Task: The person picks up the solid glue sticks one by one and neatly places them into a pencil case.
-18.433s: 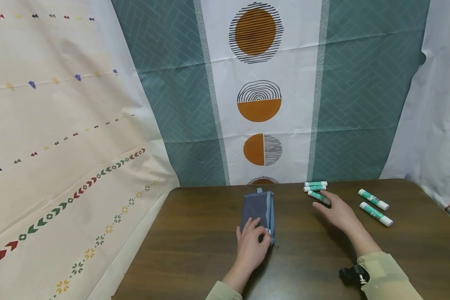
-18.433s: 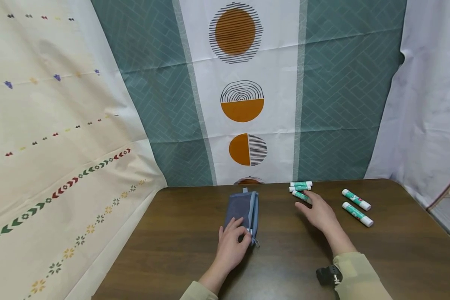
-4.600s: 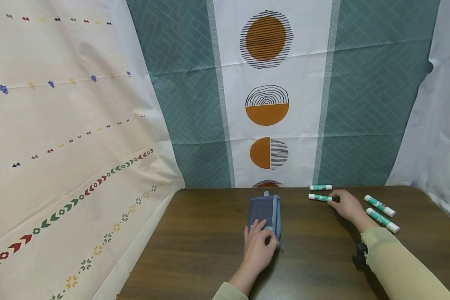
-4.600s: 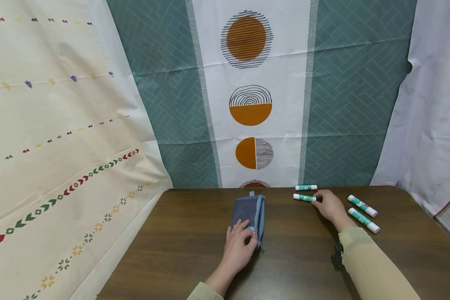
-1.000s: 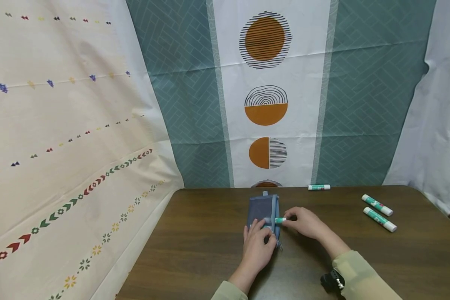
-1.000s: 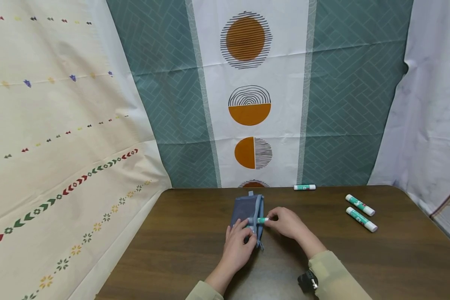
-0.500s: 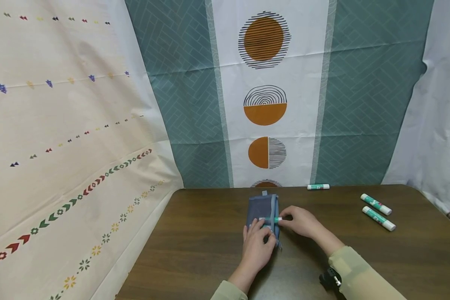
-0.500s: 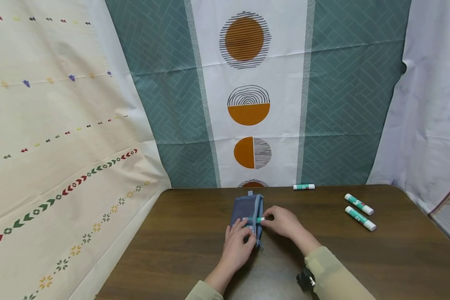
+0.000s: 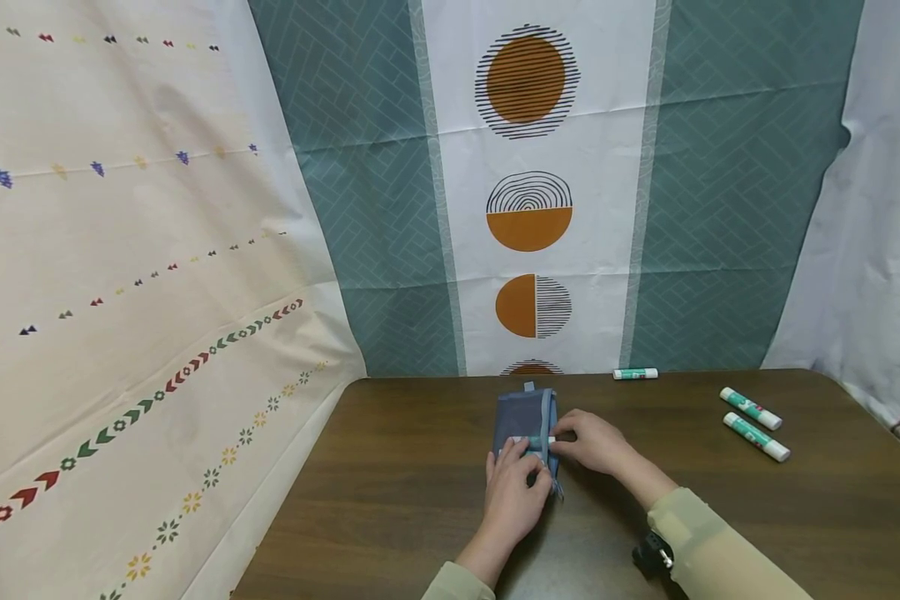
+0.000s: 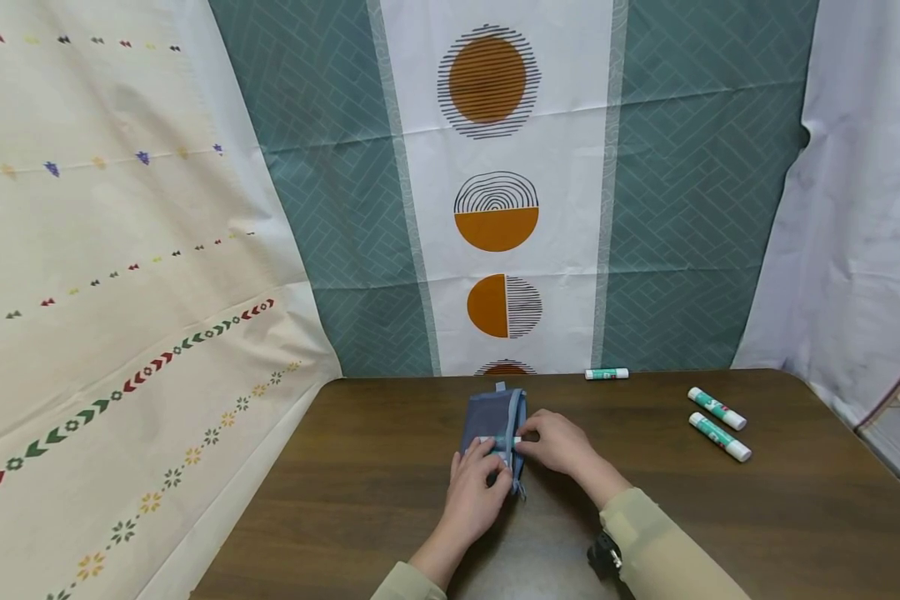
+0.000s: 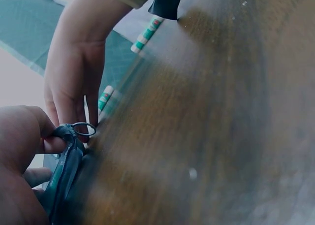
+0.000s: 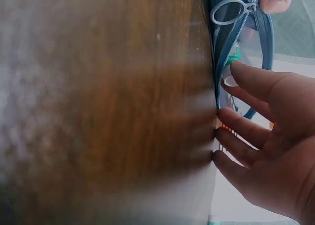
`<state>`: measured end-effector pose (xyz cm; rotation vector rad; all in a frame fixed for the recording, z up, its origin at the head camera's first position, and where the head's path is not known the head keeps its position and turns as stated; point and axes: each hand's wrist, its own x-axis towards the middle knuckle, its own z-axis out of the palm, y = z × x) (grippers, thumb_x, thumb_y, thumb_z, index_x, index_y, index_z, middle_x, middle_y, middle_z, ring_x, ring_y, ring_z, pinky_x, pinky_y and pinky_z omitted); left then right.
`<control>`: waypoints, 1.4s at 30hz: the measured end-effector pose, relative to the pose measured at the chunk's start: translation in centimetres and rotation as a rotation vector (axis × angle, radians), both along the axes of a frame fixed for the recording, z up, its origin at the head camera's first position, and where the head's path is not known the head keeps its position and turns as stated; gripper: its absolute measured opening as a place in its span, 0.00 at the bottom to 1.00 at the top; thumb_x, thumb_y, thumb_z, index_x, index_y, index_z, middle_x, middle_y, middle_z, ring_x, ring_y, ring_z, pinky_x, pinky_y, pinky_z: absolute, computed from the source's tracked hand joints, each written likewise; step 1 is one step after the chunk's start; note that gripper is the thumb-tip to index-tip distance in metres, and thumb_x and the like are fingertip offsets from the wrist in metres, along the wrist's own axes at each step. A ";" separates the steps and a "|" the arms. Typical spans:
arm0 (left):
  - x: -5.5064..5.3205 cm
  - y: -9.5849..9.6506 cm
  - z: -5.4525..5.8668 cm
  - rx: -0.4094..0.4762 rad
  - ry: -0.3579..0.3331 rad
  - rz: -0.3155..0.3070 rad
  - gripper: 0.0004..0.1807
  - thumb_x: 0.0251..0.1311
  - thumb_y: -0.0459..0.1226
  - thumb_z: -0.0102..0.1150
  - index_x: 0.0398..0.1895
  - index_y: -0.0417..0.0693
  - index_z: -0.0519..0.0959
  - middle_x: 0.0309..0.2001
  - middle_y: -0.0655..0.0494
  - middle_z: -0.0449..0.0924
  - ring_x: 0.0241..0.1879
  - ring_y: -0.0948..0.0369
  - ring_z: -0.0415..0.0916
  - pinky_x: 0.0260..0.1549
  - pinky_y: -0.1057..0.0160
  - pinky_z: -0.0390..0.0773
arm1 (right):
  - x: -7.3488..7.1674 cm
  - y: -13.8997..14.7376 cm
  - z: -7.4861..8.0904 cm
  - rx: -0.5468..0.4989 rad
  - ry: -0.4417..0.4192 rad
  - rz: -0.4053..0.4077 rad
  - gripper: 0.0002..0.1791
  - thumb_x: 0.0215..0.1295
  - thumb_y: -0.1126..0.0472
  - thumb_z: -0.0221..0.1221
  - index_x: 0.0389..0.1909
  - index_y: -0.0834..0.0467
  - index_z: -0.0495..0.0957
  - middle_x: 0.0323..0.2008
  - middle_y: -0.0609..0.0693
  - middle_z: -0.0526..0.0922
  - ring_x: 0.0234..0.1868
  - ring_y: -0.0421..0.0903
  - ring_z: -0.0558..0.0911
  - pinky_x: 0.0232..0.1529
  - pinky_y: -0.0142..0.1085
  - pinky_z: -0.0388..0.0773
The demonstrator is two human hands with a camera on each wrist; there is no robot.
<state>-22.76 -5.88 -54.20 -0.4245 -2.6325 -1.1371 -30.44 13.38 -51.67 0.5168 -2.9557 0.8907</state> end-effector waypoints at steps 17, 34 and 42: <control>-0.1 0.0 0.1 0.021 -0.008 -0.009 0.11 0.70 0.38 0.61 0.27 0.56 0.84 0.73 0.42 0.79 0.80 0.38 0.65 0.77 0.23 0.49 | -0.2 0.2 -0.1 -0.026 0.016 0.026 0.07 0.70 0.58 0.74 0.42 0.56 0.90 0.50 0.53 0.87 0.53 0.57 0.86 0.59 0.59 0.83; 0.0 0.0 0.0 0.028 -0.027 -0.006 0.11 0.69 0.38 0.60 0.26 0.58 0.82 0.74 0.42 0.79 0.80 0.38 0.64 0.77 0.23 0.48 | 0.1 -0.9 0.2 0.033 0.041 -0.009 0.07 0.69 0.56 0.76 0.42 0.53 0.92 0.52 0.55 0.84 0.54 0.58 0.84 0.54 0.58 0.84; 0.0 0.0 0.0 0.028 -0.021 -0.007 0.11 0.69 0.38 0.60 0.26 0.57 0.82 0.73 0.41 0.79 0.80 0.38 0.64 0.77 0.23 0.48 | 0.0 -1.0 0.2 0.024 0.031 -0.013 0.07 0.68 0.56 0.76 0.42 0.52 0.92 0.52 0.57 0.84 0.55 0.58 0.82 0.55 0.59 0.83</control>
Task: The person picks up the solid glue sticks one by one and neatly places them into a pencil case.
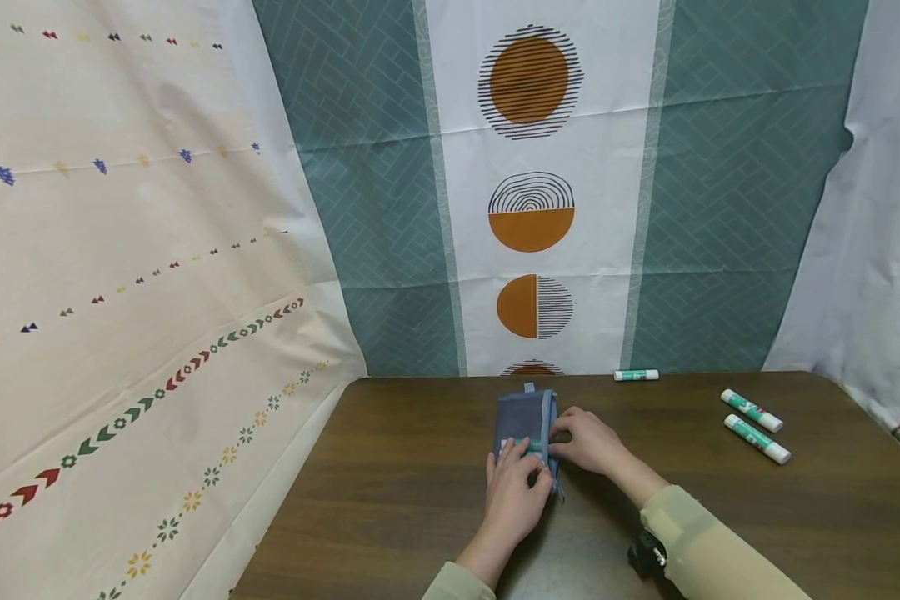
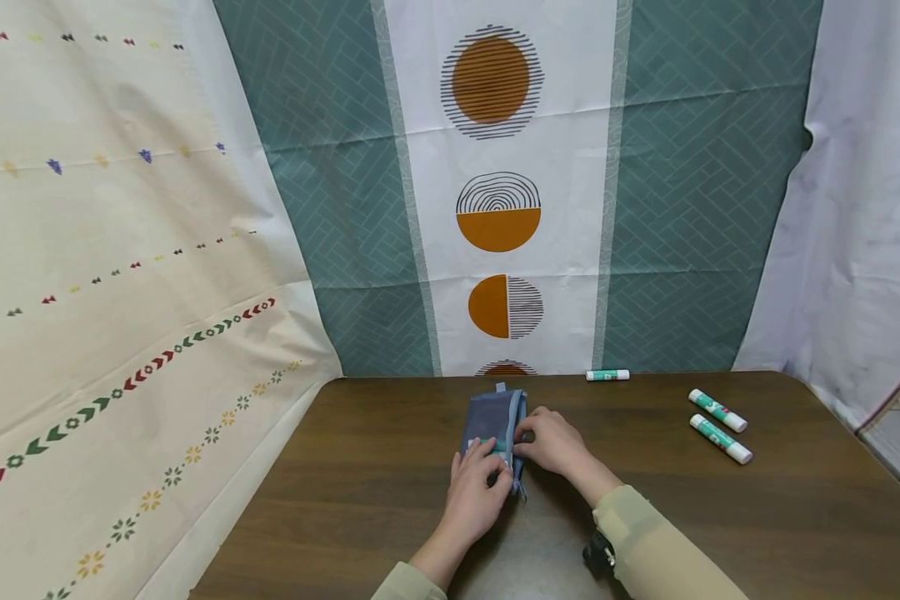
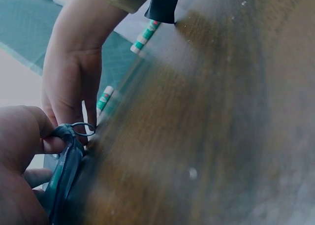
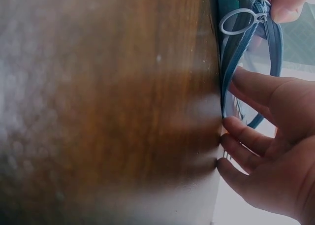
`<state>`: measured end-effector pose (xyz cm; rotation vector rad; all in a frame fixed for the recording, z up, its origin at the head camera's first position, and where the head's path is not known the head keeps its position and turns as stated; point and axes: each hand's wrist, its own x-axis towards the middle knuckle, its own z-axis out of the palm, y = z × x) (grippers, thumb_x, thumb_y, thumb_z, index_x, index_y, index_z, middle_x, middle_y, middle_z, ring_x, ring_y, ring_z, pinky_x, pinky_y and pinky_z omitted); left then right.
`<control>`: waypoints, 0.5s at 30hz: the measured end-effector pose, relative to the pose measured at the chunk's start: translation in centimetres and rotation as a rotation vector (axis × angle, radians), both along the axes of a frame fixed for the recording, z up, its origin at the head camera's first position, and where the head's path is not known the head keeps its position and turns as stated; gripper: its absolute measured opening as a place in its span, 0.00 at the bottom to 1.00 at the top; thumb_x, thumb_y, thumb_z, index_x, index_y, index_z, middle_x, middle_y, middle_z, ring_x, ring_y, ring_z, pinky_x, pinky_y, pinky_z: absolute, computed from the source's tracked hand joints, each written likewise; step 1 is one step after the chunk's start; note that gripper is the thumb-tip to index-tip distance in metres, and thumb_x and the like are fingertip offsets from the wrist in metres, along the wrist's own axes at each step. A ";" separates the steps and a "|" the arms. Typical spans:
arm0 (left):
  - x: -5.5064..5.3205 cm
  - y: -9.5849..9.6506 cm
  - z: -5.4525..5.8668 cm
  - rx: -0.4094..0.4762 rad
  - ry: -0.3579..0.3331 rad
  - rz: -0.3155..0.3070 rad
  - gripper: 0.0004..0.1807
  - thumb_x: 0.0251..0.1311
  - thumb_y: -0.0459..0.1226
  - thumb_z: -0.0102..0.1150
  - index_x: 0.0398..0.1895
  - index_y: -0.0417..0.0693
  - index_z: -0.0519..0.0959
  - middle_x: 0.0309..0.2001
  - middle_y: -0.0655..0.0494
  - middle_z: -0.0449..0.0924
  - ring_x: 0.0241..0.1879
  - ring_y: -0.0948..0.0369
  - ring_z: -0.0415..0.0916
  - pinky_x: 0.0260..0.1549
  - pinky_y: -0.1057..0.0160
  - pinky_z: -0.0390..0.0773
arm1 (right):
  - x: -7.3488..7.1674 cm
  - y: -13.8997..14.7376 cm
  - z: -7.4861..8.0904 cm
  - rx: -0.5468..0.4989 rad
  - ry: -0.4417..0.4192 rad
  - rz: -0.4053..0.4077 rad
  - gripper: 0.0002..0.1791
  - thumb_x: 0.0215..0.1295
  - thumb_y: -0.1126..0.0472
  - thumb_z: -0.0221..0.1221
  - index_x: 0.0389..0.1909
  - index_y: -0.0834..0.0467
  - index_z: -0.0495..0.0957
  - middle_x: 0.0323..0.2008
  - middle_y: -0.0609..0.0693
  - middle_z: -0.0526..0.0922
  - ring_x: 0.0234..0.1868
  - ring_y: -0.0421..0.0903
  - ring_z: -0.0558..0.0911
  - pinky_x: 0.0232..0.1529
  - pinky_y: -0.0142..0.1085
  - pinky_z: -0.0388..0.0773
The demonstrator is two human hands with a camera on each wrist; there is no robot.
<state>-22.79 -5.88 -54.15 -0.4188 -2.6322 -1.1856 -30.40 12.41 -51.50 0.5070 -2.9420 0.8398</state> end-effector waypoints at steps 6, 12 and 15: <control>0.0 0.0 0.0 -0.005 0.001 0.001 0.11 0.68 0.38 0.60 0.26 0.58 0.82 0.74 0.41 0.78 0.80 0.37 0.64 0.77 0.23 0.48 | 0.0 0.1 0.1 -0.007 -0.017 0.014 0.07 0.68 0.55 0.76 0.43 0.52 0.92 0.53 0.57 0.83 0.56 0.59 0.82 0.56 0.60 0.83; 0.0 0.0 -0.1 -0.009 -0.001 0.002 0.10 0.68 0.38 0.60 0.26 0.58 0.82 0.74 0.41 0.78 0.81 0.38 0.64 0.77 0.23 0.48 | 0.1 0.1 0.3 -0.010 -0.024 0.025 0.07 0.68 0.56 0.76 0.43 0.52 0.92 0.53 0.56 0.83 0.56 0.59 0.82 0.57 0.60 0.82; 0.0 0.0 -0.1 -0.011 -0.002 0.001 0.10 0.68 0.38 0.60 0.26 0.58 0.82 0.74 0.42 0.78 0.81 0.38 0.64 0.77 0.23 0.48 | 0.0 0.1 0.3 -0.013 -0.025 0.026 0.07 0.68 0.56 0.76 0.43 0.52 0.92 0.53 0.56 0.83 0.56 0.59 0.82 0.57 0.60 0.82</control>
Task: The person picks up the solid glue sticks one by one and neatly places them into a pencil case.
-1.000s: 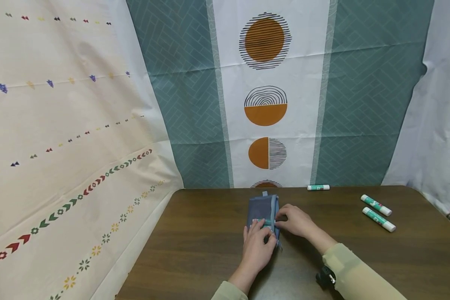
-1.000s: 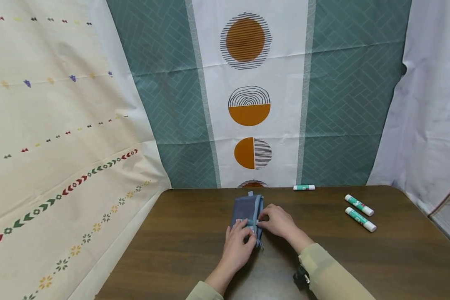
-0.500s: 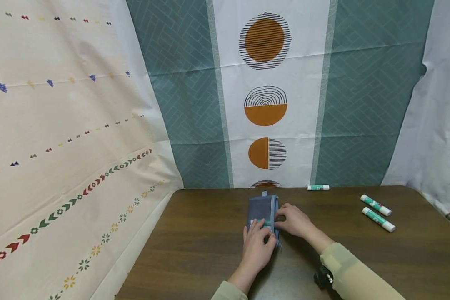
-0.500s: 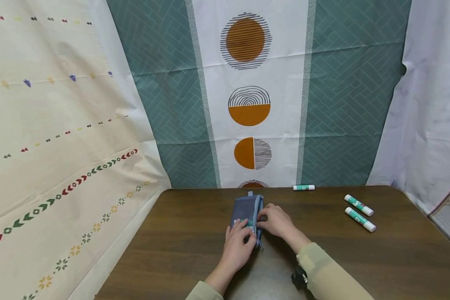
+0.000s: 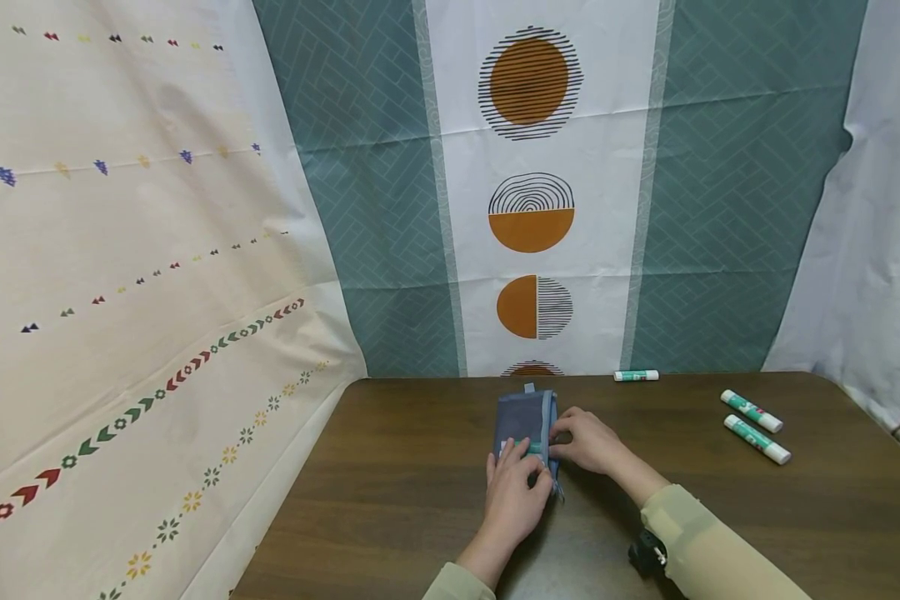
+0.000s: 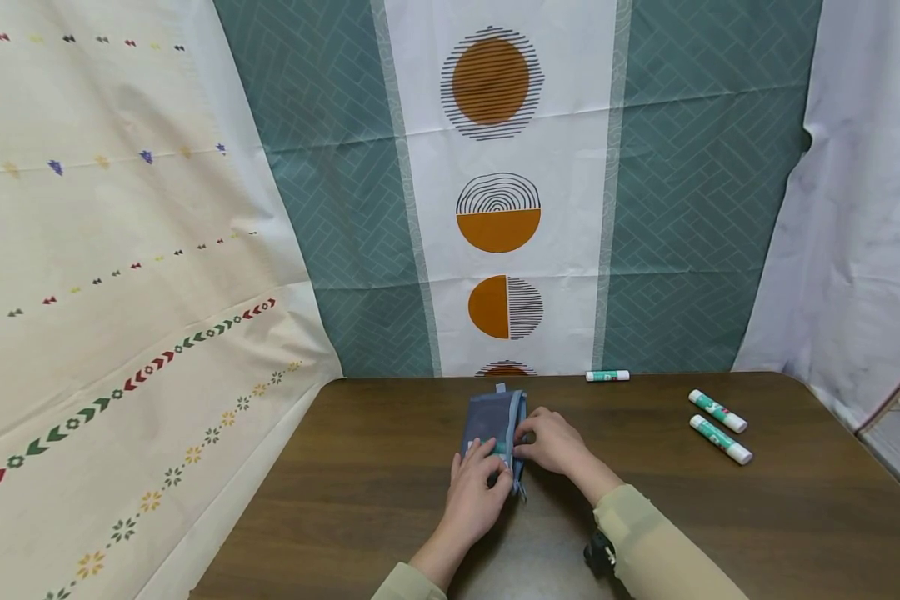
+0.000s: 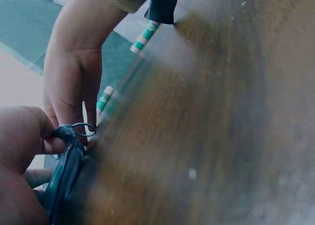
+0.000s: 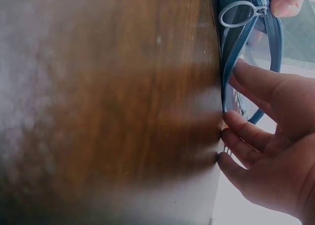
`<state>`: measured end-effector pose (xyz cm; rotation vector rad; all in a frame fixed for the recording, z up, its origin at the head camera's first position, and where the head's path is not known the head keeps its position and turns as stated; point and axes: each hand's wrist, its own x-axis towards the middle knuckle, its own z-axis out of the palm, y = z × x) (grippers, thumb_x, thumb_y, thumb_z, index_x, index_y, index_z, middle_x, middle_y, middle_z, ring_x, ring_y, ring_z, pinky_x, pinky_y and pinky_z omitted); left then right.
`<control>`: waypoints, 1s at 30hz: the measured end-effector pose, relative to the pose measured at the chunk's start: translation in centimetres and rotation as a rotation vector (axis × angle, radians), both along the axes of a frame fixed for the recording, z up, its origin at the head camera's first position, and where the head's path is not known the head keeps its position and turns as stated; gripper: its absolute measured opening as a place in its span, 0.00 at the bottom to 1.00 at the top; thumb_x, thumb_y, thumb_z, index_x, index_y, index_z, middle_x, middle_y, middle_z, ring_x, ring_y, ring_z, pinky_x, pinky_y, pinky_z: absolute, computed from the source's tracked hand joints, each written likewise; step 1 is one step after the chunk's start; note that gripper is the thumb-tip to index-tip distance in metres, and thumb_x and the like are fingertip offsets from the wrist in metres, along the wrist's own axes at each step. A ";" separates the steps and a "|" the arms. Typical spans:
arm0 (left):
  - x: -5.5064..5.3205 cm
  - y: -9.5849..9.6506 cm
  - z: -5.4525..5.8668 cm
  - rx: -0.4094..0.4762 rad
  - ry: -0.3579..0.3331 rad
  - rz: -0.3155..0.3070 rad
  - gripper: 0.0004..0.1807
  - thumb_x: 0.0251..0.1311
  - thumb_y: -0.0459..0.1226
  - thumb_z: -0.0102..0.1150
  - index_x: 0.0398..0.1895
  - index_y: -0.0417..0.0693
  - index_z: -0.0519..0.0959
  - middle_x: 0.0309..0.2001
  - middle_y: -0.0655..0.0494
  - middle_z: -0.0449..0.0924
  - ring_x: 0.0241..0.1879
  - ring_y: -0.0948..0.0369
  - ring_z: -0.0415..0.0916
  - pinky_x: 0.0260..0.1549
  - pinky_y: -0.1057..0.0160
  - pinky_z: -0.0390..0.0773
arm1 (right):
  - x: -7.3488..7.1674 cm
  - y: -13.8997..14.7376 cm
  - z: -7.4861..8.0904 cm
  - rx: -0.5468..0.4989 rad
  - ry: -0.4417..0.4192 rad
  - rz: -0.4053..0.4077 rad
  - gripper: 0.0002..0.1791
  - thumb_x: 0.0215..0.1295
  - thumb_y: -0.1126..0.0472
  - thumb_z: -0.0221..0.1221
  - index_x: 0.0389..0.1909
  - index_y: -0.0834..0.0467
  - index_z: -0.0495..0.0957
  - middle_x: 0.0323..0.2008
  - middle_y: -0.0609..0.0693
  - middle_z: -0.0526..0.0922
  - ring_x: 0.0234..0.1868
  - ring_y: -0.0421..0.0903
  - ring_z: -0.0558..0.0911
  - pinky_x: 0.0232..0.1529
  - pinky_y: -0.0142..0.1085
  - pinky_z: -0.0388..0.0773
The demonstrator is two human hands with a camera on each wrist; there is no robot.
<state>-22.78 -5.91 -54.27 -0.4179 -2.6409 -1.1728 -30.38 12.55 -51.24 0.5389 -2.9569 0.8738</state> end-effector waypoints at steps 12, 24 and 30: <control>-0.1 0.0 0.0 0.001 -0.006 -0.007 0.11 0.69 0.38 0.60 0.27 0.59 0.83 0.74 0.41 0.78 0.81 0.37 0.63 0.77 0.23 0.47 | -0.1 0.4 -0.1 -0.026 -0.022 0.021 0.07 0.68 0.56 0.76 0.43 0.51 0.92 0.54 0.56 0.83 0.57 0.59 0.81 0.59 0.62 0.81; 0.0 0.0 0.1 0.003 -0.014 -0.012 0.12 0.70 0.38 0.61 0.26 0.59 0.81 0.75 0.42 0.77 0.81 0.38 0.63 0.78 0.23 0.47 | -0.4 1.3 0.0 -0.051 -0.034 0.057 0.14 0.69 0.55 0.75 0.50 0.57 0.90 0.52 0.54 0.86 0.54 0.57 0.85 0.61 0.60 0.81; 0.0 0.0 0.2 -0.006 -0.010 -0.007 0.12 0.70 0.38 0.61 0.26 0.60 0.81 0.75 0.42 0.77 0.82 0.39 0.62 0.78 0.24 0.48 | -0.5 2.0 0.0 -0.061 -0.031 0.056 0.19 0.71 0.55 0.73 0.57 0.60 0.87 0.57 0.58 0.87 0.62 0.63 0.84 0.64 0.63 0.79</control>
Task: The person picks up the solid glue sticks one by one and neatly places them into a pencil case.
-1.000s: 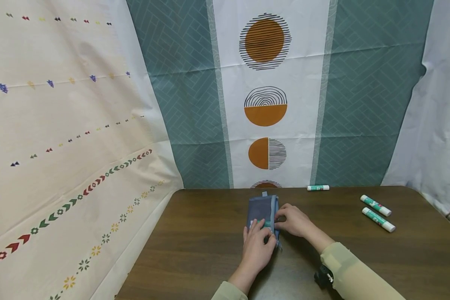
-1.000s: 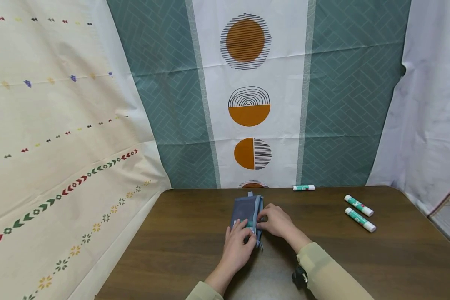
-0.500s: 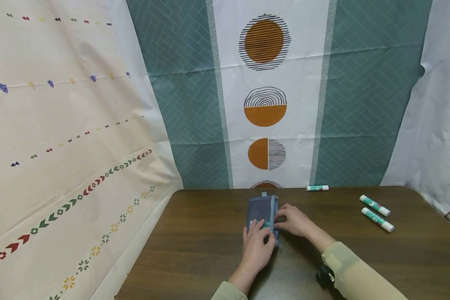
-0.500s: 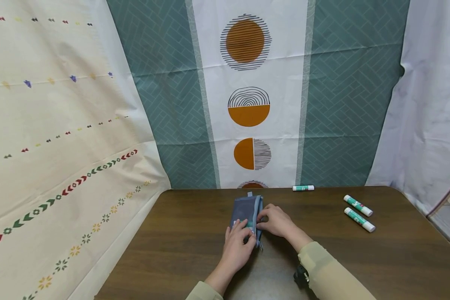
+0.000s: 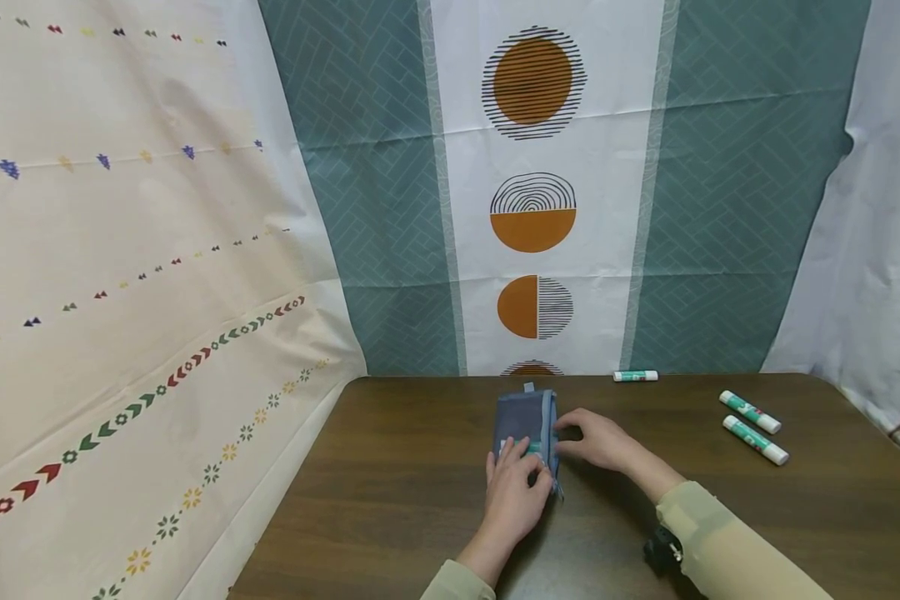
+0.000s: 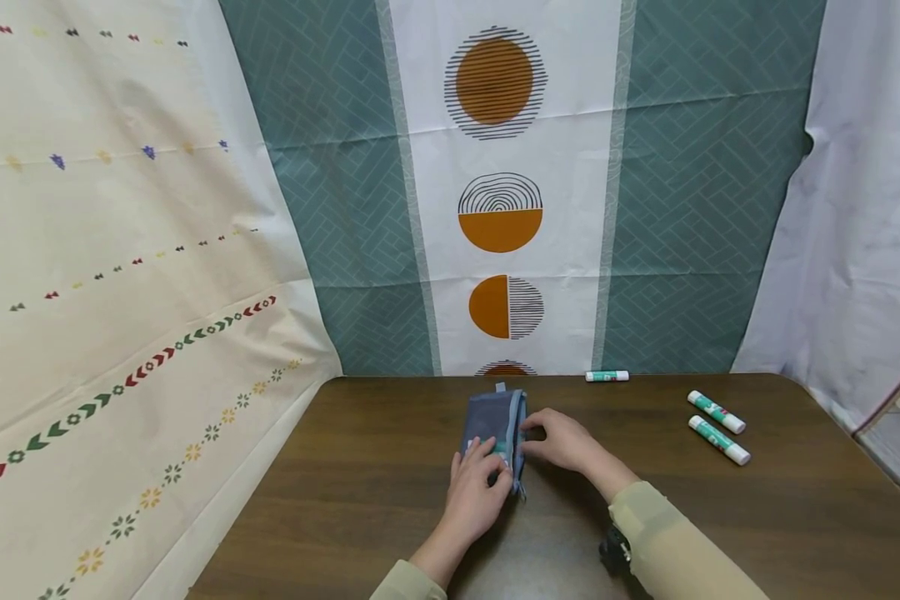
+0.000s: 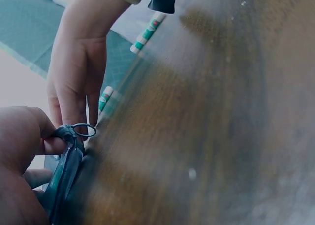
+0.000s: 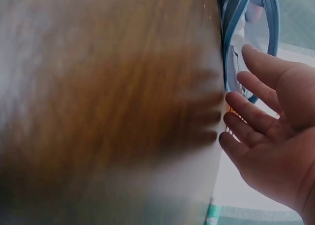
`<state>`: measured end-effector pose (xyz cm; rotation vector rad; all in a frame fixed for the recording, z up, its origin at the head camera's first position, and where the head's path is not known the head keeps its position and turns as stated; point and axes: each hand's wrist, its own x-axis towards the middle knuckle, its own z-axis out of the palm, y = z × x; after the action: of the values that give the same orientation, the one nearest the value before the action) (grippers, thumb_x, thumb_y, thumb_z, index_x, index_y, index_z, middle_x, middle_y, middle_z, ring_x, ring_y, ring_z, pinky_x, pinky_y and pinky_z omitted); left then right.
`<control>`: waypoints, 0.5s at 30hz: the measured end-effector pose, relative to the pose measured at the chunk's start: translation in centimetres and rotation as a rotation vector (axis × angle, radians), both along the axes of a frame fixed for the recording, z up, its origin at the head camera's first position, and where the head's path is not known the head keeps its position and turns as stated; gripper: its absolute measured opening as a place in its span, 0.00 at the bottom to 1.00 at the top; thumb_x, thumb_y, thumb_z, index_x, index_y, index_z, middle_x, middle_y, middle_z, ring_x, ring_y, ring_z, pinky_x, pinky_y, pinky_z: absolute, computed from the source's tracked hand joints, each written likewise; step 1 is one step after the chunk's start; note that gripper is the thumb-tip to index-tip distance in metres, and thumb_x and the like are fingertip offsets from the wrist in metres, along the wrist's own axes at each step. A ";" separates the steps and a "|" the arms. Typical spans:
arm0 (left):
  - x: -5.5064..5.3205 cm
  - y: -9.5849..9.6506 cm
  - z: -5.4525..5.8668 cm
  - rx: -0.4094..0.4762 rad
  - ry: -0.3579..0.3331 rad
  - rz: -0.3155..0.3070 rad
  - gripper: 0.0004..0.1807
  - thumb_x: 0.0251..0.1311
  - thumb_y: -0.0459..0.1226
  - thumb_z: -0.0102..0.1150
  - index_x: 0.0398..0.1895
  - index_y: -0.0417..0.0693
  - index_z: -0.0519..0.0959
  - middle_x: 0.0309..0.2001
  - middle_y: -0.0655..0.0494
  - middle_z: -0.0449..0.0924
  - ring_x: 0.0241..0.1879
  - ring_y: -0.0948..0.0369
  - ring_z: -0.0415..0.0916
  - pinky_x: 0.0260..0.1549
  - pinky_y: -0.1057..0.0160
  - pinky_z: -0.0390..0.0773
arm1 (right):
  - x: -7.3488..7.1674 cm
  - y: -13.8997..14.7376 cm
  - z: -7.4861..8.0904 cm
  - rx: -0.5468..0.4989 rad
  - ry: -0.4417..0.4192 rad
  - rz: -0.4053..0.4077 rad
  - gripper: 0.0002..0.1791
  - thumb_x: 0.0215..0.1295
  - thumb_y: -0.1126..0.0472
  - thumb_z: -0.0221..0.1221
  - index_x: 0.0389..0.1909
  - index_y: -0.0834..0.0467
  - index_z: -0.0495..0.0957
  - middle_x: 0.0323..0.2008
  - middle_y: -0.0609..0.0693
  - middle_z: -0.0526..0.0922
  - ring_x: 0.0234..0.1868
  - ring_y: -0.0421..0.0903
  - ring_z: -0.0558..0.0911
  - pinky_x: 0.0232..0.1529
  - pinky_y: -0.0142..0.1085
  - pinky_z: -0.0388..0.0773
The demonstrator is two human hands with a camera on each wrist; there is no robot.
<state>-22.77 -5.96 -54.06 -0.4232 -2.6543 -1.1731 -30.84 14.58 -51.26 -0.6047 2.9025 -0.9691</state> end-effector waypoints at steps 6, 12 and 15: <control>-0.1 -0.1 0.1 0.002 0.008 0.005 0.12 0.69 0.38 0.60 0.25 0.59 0.81 0.75 0.42 0.78 0.82 0.39 0.62 0.78 0.23 0.47 | -0.3 1.1 0.5 -0.011 0.013 -0.010 0.25 0.73 0.53 0.73 0.62 0.63 0.85 0.61 0.62 0.85 0.66 0.66 0.82 0.66 0.64 0.78; 0.0 -0.1 0.0 0.003 0.000 0.005 0.11 0.69 0.39 0.62 0.26 0.59 0.81 0.75 0.42 0.78 0.81 0.38 0.62 0.77 0.23 0.47 | -0.8 2.8 0.6 0.014 0.016 -0.036 0.30 0.73 0.53 0.72 0.68 0.66 0.80 0.66 0.67 0.82 0.69 0.70 0.79 0.67 0.67 0.75; 0.0 0.0 -0.1 -0.003 0.000 0.008 0.12 0.69 0.39 0.62 0.25 0.60 0.81 0.75 0.43 0.78 0.81 0.38 0.63 0.77 0.23 0.47 | -0.9 3.7 0.7 0.019 0.028 -0.043 0.33 0.74 0.52 0.71 0.71 0.68 0.77 0.69 0.71 0.79 0.71 0.72 0.76 0.68 0.69 0.73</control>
<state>-22.79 -5.95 -54.16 -0.4130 -2.6550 -1.1673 -31.75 18.28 -50.56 -0.5616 2.9569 -0.9446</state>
